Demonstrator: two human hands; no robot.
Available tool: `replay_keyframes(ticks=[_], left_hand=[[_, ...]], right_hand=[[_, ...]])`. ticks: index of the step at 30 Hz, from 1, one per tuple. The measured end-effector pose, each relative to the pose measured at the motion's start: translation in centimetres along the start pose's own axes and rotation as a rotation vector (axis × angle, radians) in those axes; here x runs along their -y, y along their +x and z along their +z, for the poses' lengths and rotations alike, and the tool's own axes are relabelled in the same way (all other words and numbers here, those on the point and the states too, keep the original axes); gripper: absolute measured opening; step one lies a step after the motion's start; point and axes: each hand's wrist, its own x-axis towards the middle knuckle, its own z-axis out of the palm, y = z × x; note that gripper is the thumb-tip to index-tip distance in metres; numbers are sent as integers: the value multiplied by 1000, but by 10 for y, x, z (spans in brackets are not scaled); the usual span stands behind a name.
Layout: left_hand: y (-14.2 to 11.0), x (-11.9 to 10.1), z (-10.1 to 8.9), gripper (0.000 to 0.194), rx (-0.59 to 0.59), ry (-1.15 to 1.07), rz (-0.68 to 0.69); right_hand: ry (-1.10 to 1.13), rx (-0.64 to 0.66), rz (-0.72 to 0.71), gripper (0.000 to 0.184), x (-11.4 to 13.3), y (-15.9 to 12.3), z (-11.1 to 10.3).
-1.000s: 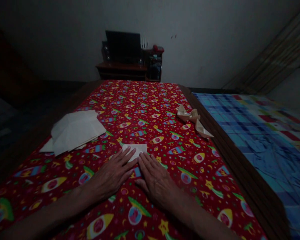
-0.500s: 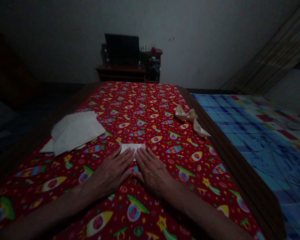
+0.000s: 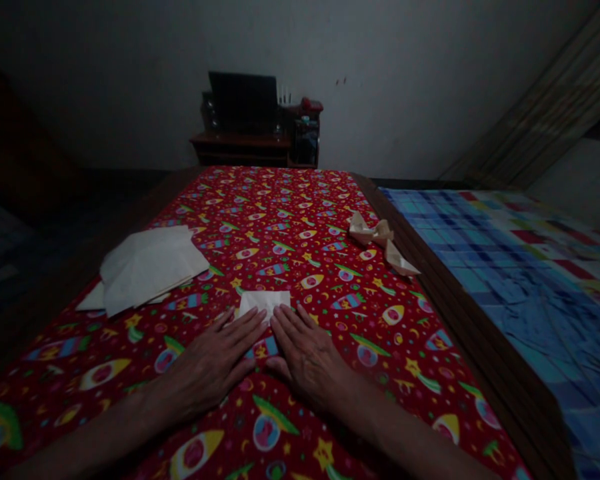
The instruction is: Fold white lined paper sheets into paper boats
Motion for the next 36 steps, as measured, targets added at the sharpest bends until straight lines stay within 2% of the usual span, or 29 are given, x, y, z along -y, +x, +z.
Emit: replay_keyframes(ticks=[5,13,17,20,23,26,30,33,36], left_hand=[[1,7,0,43,-21,18,-70],[29,13,8,50,-24,16,-58],[25,20,12,48,-47,48,-106],[18,22,14,48,-43,75,-117],[15,26,12,45,-39,79,-118],[14,32,11,43,-38,67,-138],[14,39,12,43,-42,23,-167],[14,41,15,42,-53,5,-182],[15,41,18,42,-87,6,-180]], right_hand=[[-4,-17,26,51,-7,-3,-1],[-25,-48,19,55,-12,26,4],[-38,-47,44,53,-15,24,2],[-31,-25,23,55,-7,17,3],[24,-9,-59,59,6,11,5],[84,-10,-88,53,10,10,3],[117,-144,27,31,-5,15,-1],[105,-272,102,23,-20,20,1],[36,-290,215,16,-27,22,3]])
